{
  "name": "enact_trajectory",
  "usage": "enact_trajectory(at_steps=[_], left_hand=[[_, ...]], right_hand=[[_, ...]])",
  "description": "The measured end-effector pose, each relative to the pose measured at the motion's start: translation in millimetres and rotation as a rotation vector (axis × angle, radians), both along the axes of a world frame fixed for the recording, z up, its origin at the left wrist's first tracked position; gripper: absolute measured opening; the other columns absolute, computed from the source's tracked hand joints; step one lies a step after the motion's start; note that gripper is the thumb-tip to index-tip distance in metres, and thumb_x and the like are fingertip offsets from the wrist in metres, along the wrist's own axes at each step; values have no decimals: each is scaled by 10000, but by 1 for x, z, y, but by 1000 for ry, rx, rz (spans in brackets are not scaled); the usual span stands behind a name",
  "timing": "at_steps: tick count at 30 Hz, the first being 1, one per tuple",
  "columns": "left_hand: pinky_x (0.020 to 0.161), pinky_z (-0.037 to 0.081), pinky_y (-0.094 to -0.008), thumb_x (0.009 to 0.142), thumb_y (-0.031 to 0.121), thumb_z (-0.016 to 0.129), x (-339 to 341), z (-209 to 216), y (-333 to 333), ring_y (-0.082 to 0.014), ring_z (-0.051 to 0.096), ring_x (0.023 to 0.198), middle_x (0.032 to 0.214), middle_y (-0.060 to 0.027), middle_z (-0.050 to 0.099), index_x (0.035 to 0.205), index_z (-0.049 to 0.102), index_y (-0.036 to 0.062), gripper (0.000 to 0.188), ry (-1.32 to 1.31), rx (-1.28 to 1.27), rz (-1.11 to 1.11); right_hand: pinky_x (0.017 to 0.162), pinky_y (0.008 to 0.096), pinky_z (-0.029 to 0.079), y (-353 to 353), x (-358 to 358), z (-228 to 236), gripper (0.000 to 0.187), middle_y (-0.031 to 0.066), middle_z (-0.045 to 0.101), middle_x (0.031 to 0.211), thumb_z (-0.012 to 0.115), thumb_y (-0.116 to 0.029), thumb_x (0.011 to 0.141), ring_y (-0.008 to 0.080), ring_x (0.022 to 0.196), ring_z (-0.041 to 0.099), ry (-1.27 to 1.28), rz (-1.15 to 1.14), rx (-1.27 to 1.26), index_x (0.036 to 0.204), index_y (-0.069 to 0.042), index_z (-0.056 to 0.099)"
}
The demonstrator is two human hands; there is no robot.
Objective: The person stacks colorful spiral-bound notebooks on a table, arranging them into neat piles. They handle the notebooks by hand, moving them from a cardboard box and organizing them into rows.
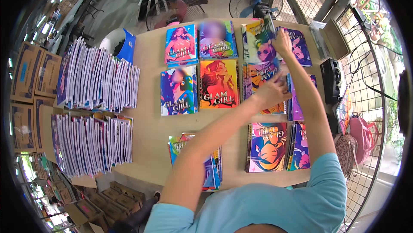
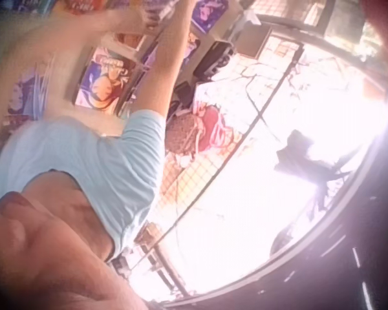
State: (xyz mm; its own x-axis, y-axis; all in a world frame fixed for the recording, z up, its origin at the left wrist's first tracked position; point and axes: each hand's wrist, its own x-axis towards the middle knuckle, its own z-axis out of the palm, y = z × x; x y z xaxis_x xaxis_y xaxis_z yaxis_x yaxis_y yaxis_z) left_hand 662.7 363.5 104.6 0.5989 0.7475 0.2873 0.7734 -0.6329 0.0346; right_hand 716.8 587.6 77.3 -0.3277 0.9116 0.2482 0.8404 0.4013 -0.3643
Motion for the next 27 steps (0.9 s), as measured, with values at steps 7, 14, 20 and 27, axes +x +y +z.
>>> enact_trajectory(at_steps=[7,14,20,27], left_hand=[[700,471,-269,957,166,468,-115,97,-258,-116,583,831,869,-51,572,1072,516,1,207,-1429,-83,852],[886,415,-298,973,375,424,-121,0,-407,-153,514,1025,1184,-109,531,1291,477,11,487,-1196,-251,1384],[1081,256,-356,942,550,295,-99,-13,-397,-227,317,1312,1428,-120,340,1416,269,27,706,-1663,-338,1432],[1060,262,-473,782,295,688,-23,98,-223,-351,333,1296,1415,-154,344,1362,420,118,662,-503,-280,512]], right_hand=[[769,369,508,-195,58,144,506,223,615,1075,530,-63,872,291,937,648,617,307,123,1348,-101,364],[1008,340,356,-424,48,112,638,146,365,1390,515,21,867,219,1196,447,1208,311,-799,1424,-18,207],[1021,455,312,-488,20,22,810,204,362,1302,661,-18,748,368,1209,355,609,420,-432,1413,-29,199],[892,448,427,-205,83,9,541,185,513,1163,709,-199,738,374,1058,501,239,174,-23,1215,-61,497]])
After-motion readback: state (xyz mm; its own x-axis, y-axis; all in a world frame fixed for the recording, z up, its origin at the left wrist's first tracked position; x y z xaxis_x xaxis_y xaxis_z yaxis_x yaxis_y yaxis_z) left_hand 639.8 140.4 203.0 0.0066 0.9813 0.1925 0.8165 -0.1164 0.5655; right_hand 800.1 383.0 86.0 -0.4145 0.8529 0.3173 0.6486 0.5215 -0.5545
